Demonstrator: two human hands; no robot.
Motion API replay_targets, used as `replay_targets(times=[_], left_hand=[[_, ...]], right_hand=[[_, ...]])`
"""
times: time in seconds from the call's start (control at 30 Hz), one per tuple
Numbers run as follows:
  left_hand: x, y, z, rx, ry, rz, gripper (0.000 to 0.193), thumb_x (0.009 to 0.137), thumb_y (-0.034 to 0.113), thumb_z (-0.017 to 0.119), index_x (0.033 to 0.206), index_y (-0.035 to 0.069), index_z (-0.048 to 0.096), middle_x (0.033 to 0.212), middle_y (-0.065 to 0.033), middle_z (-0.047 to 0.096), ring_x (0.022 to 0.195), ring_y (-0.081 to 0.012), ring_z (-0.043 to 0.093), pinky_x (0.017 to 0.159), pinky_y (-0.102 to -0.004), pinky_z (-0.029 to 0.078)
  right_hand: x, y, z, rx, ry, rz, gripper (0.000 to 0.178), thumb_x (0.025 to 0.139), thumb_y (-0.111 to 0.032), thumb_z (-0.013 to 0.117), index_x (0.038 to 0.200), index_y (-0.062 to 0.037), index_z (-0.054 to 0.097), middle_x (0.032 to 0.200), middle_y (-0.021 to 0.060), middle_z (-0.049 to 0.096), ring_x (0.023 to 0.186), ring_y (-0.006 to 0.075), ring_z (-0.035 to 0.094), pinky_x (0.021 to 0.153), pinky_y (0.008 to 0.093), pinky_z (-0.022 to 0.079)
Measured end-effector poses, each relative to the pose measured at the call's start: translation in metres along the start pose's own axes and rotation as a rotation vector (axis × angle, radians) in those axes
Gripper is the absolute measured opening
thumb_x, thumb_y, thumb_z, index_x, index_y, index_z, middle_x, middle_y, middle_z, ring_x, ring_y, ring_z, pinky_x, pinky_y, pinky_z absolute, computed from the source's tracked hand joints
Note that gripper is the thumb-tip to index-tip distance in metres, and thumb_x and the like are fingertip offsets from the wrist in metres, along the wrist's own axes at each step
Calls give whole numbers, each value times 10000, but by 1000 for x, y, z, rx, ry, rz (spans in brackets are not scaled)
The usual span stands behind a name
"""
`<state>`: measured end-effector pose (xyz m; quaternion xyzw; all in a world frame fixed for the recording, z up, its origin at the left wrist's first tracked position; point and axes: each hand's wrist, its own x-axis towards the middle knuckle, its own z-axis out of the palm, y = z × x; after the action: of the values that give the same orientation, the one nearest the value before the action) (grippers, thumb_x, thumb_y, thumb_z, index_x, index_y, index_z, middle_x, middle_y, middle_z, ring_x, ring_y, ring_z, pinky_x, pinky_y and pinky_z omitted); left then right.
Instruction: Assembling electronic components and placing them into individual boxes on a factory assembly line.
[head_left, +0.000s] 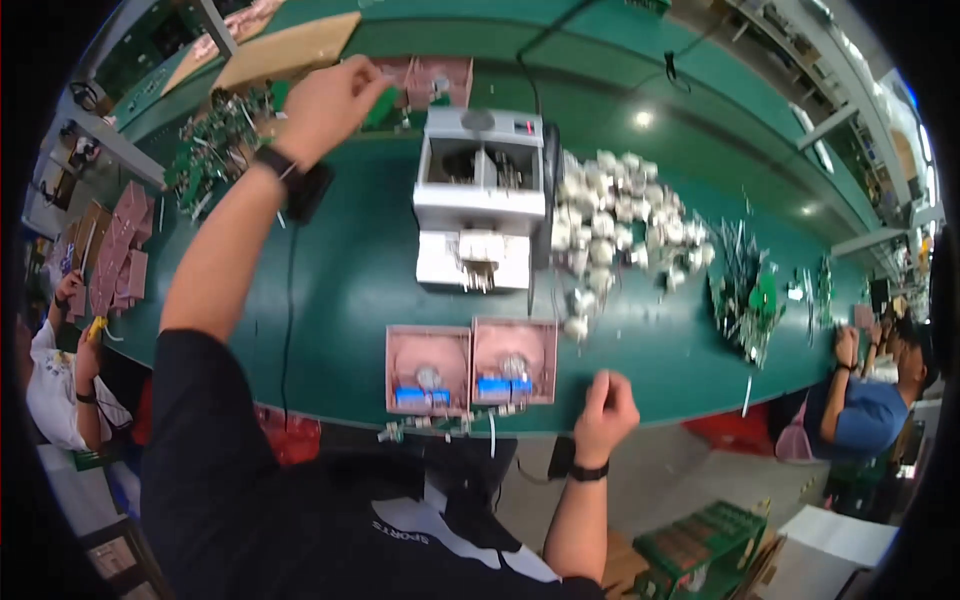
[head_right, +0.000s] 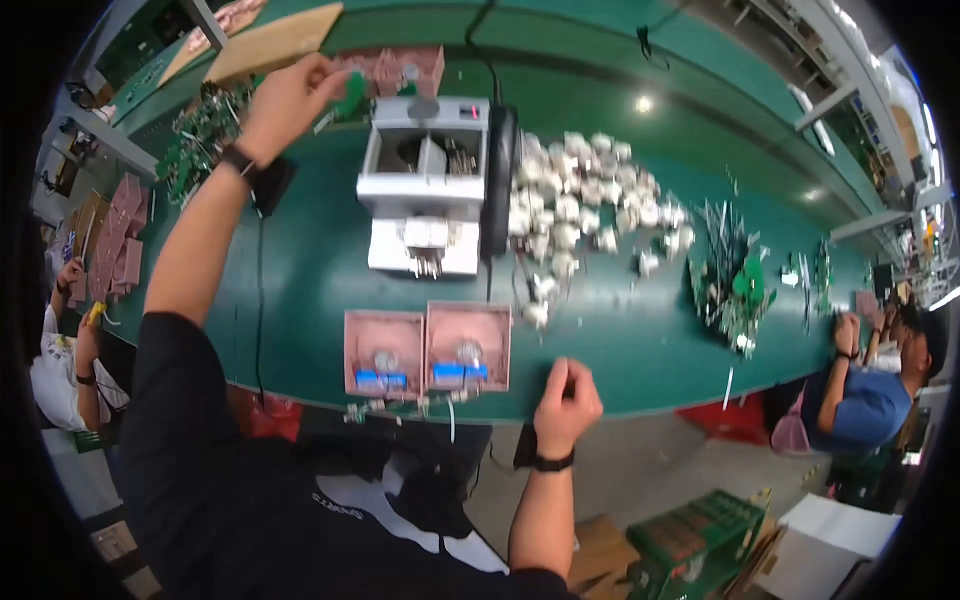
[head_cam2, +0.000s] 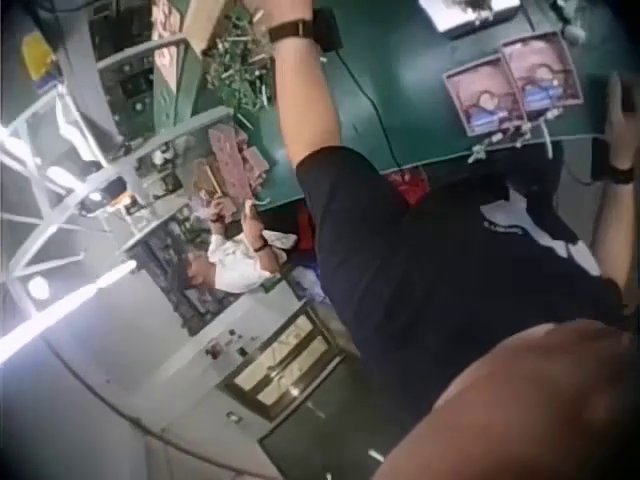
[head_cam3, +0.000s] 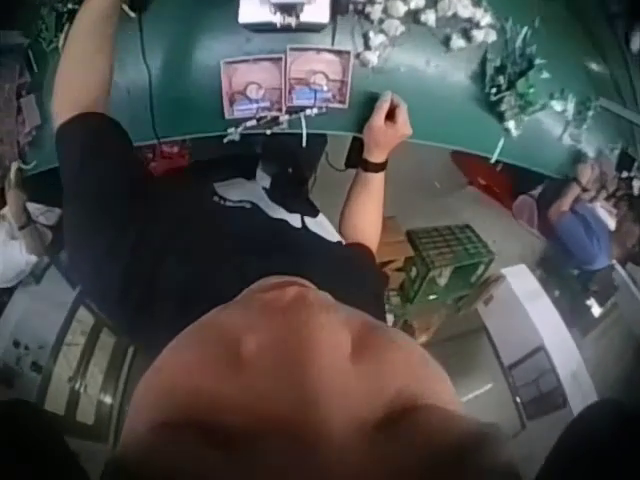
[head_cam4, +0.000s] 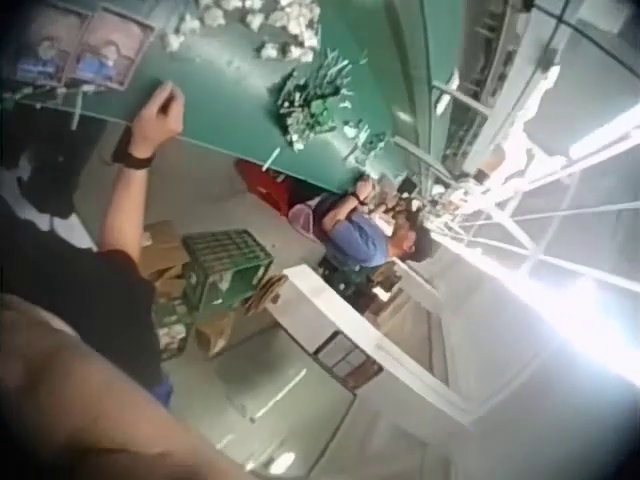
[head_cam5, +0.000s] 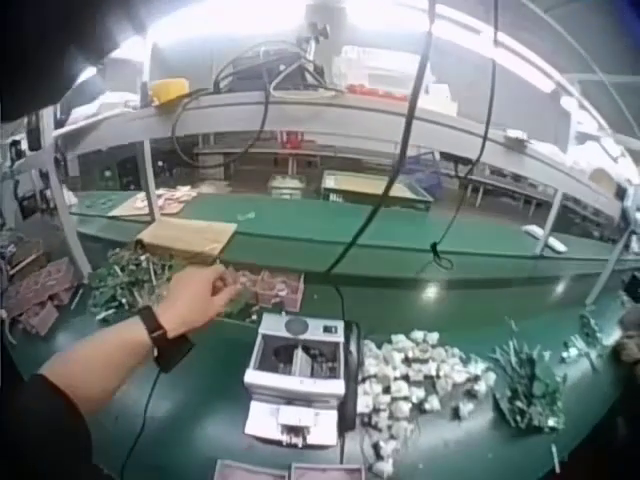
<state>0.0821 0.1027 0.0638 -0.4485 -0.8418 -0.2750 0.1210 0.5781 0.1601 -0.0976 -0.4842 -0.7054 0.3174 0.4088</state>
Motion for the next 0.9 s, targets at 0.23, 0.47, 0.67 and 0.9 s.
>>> replay_targets(times=[0.23,0.47,0.67,0.9], left_hand=[[-240,118,-44,-152,-423,137,417,988,422,691,753,83,747,673,-108,708,607,-314,692,574,-421,528],[-275,160,-18,23,-488,83,423,970,451,705,745,95,750,662,-83,705,631,-331,695,570,-441,534],[-264,155,-21,-132,-268,56,356,970,395,726,805,80,741,685,-105,707,621,-309,697,567,-425,529],[-276,73,-32,-284,46,-294,259,981,251,765,891,17,700,666,-74,683,548,-122,594,541,-309,460]], right_hand=[[-2,-27,4,-1,-342,-167,166,1015,-160,668,1016,-10,739,834,150,721,740,281,681,691,373,530],[-13,-42,-4,24,-454,-143,216,1020,-170,662,1109,16,727,867,146,720,739,247,670,693,357,519],[-15,-63,-2,-112,-390,-278,197,991,-168,711,1077,8,731,819,136,685,671,235,636,615,342,490],[-33,-123,20,-216,-240,-591,168,896,-221,817,891,-83,721,746,91,623,643,275,640,567,415,491]])
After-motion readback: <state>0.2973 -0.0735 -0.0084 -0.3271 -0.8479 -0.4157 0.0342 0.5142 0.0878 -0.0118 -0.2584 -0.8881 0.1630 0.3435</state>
